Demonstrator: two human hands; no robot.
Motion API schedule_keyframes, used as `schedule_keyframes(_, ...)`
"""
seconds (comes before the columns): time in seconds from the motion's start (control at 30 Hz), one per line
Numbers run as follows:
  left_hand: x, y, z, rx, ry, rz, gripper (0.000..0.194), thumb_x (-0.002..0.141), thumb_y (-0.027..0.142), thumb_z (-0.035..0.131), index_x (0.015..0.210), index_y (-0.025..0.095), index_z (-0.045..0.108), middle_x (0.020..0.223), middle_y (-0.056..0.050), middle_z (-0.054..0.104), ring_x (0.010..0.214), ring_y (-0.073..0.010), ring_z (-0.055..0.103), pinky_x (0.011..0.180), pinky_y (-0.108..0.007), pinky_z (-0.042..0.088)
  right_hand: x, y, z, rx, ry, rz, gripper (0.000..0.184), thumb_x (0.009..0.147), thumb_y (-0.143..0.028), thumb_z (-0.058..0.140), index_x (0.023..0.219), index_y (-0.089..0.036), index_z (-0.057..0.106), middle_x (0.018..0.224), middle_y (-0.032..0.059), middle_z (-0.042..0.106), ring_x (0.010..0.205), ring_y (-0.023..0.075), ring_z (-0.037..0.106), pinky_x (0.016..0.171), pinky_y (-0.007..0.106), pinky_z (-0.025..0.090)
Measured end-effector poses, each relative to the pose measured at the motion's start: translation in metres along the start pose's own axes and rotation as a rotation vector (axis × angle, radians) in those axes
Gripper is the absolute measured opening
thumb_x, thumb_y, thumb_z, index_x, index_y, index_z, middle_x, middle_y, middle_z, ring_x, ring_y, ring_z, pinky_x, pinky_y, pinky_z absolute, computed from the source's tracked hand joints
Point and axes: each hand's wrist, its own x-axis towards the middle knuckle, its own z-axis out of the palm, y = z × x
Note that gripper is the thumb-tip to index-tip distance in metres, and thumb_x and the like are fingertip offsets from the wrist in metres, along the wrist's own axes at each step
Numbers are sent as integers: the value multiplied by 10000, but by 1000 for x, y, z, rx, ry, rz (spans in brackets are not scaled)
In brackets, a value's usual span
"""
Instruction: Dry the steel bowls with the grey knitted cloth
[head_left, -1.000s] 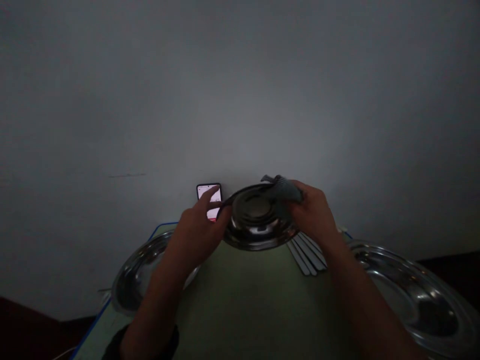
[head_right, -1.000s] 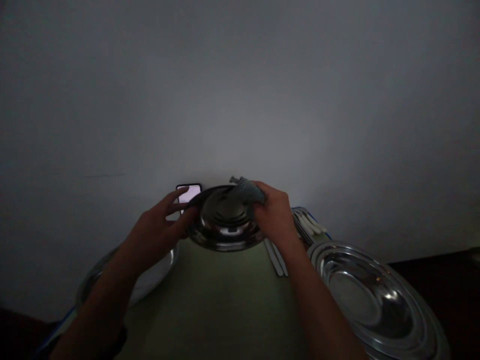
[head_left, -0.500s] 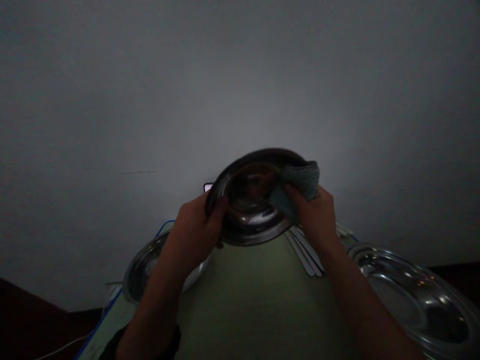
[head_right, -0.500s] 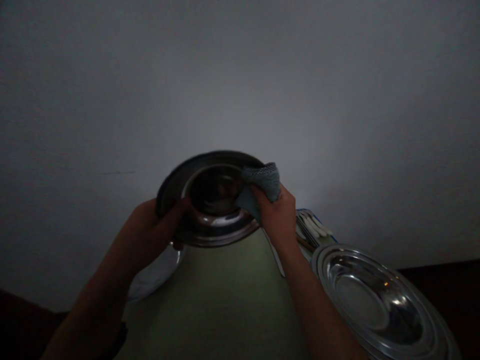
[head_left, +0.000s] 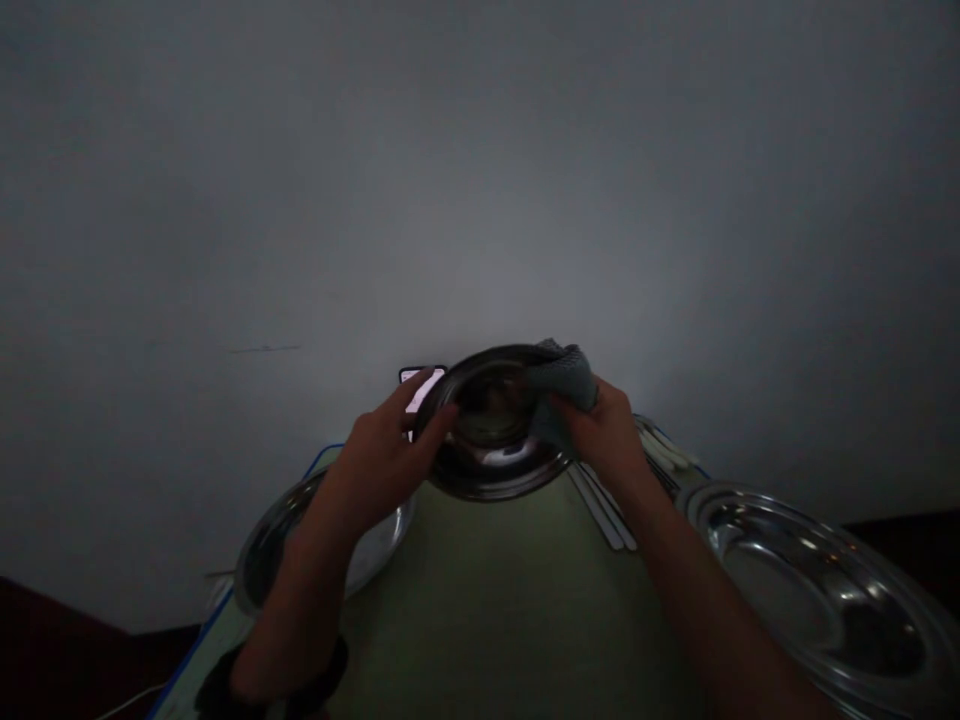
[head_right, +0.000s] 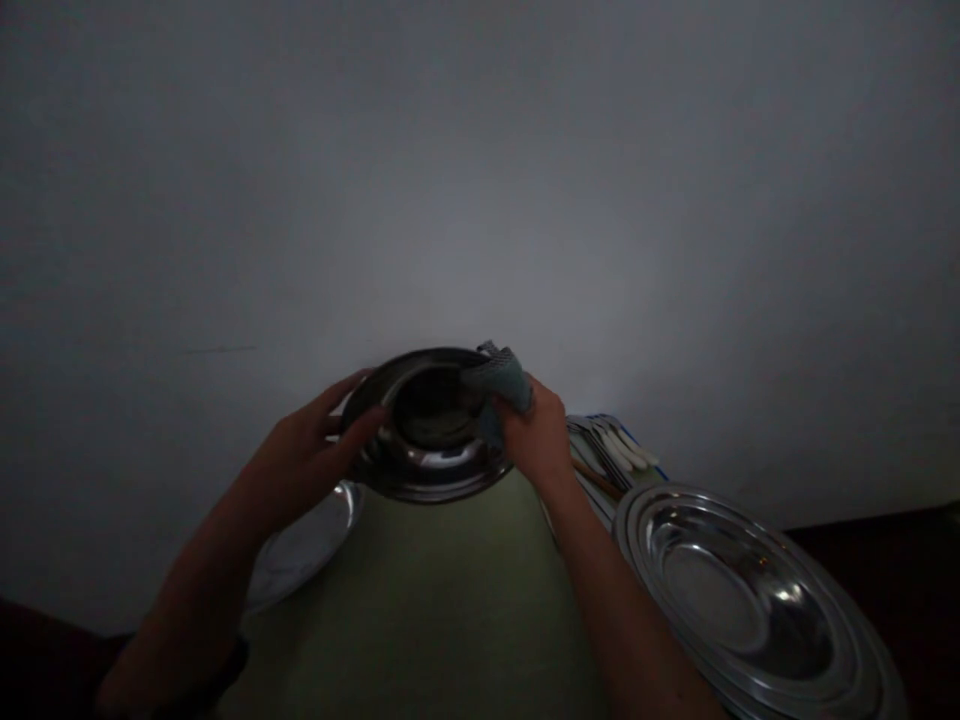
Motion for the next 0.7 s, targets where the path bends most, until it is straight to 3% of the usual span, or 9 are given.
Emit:
schedule_keyframes(0.07, -1, -2, -2, 121, -91, 32, 582, 823, 481, 472, 1334, 204, 433, 899, -103, 723, 732, -242, 679, 661, -345, 500, -1, -9, -5, -173, -129, -133, 245, 720, -140, 520, 902, -159, 684, 762, 24, 705, 713, 181, 645, 654, 286, 472)
schedule_keyframes(0.17, -4, -3, 5, 296, -282, 103, 475, 833, 351, 450, 1278, 196, 507, 930, -110, 720, 749, -229, 673, 688, -337, 479, -6, -23, -6, -320, -354, -305, 399, 694, -38, 470, 984, -217, 677, 841, 5, 728, 771, 159, 670, 708, 260, 464)
schedule_keyframes(0.23, -6, -1, 10, 349, -349, 151, 452, 827, 238, 416, 1264, 195, 524, 927, -111, 716, 741, -211, 664, 683, -323, 469, -8, -28, -5, -357, -422, -376, 429, 690, -22, 464, 995, -243, 667, 903, -3, 729, 835, 151, 674, 742, 250, 461)
schedule_keyframes(0.33, -8, 4, 11, 385, -336, 174, 472, 811, 162, 385, 1261, 175, 524, 935, -119, 707, 756, -205, 652, 675, -313, 459, -9, -28, -5, -388, -327, -395, 385, 682, -39, 483, 958, -232, 668, 879, -4, 731, 817, 151, 678, 716, 238, 465)
schedule_keyframes(0.47, -5, 9, 7, 351, -274, 151, 424, 852, 215, 370, 1239, 176, 538, 911, -112, 705, 741, -206, 643, 647, -303, 451, -8, -23, -3, -389, -77, -301, 292, 673, -102, 536, 899, -206, 687, 756, -5, 723, 704, 157, 668, 643, 229, 459)
schedule_keyframes(0.7, 7, -8, 14, 143, -128, 167, 350, 871, 273, 385, 1108, 132, 600, 853, -88, 692, 741, -204, 626, 676, -310, 454, -6, -10, 1, -286, 155, -105, 222, 698, -247, 594, 875, -159, 695, 679, -1, 679, 625, 156, 595, 589, 247, 427)
